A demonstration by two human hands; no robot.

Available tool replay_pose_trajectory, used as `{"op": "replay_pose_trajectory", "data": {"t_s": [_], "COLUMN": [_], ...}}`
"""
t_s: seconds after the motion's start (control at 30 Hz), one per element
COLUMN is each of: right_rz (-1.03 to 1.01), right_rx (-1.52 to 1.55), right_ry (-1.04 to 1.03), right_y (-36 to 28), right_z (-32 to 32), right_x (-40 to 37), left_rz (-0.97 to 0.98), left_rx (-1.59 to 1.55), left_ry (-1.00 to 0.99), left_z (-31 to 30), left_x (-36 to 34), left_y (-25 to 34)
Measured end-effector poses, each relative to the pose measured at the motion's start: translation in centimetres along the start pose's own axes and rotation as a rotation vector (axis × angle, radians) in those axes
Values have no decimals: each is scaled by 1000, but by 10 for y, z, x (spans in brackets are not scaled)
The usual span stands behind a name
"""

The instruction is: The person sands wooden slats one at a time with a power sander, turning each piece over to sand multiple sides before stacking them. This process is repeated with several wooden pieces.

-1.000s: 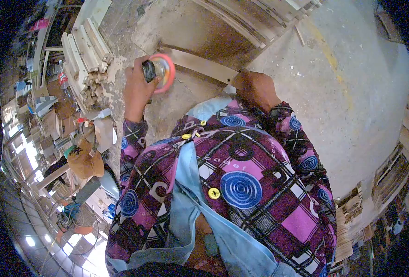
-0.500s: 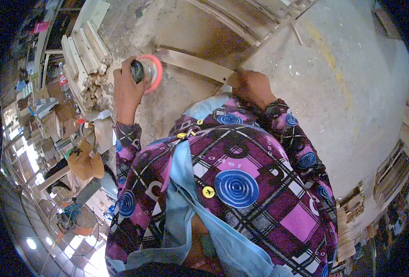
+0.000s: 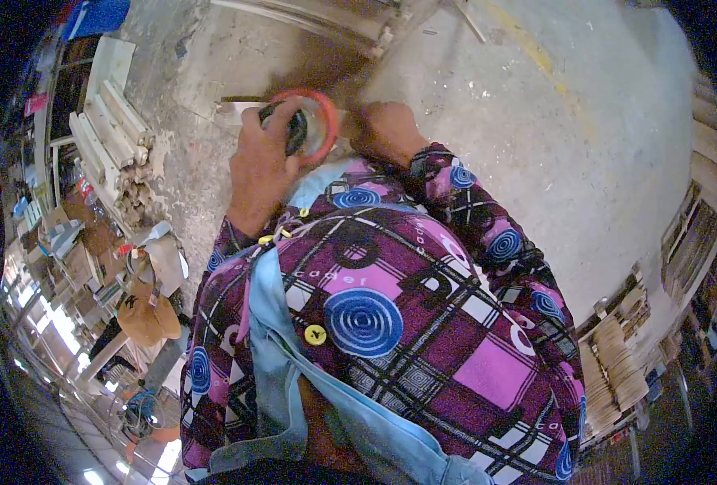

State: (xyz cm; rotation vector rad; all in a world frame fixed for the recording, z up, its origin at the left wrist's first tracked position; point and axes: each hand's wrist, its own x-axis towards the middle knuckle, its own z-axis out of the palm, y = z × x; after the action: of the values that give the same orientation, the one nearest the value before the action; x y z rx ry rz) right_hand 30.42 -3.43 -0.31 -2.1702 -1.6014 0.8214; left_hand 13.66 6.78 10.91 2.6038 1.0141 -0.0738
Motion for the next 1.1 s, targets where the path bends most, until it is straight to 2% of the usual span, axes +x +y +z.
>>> {"op": "replay_pose_trajectory", "data": {"t_s": [0.1, 0.17, 0.23, 0.27, 0.33, 0.4, 0.47, 0.53, 0.6, 0.7, 0.73, 0.8, 0.87, 0.97, 1.1], "right_rz": [11, 3, 182, 188, 390, 339, 416, 424, 428, 382, 429, 480, 358, 348, 290], "right_rx": [68, 103, 686, 691, 1850, 1822, 2037, 2069, 2095, 2132, 2121, 2115, 2098, 2115, 2110], "right_ry": [12, 23, -150, -149, -246, -249, -345, -341, -338, -329, -286, -239, -276, -323, -351], "right_y": [6, 21, 38, 39, 34, 34, 37, 28, 26, 25, 21, 17, 18, 26, 27], "right_z": [-11, -14, -6, -2, 7, 13, 11, 4, 2, 9, 7, 7, 7, 16, 18], "right_x": [-10, -21, -27, -30, -34, -26, -20, -19, -19, -14, -14, -10, -9, -6, -4], "left_rz": [-40, -241, -255, -275, -240, -209, -2, -16, 82, 123, 145, 146, 147, 93, 60], "left_rx": [-24, 43, 61, 80, 106, 131, 148, 117, 76, 63, 73, 95, 118, 128, 171], "left_ry": [18, 99, 118, 141, 118, 98, 131, 73, -20, -45, -76, -85, -94, 2, -10], "left_z": [-4, -12, -21, -21, -17, -12, -4, -3, -2, 5, 7, 7, 7, 4, 2], "left_x": [5, 8, 9, 7, 4, 4, 6, 8, 10, 11, 12, 13, 12, 13, 12], "left_y": [-24, -50, -73, -78, -75, -66, -42, -14, 11, 34, 38, 37, 35, 19, 19]}}
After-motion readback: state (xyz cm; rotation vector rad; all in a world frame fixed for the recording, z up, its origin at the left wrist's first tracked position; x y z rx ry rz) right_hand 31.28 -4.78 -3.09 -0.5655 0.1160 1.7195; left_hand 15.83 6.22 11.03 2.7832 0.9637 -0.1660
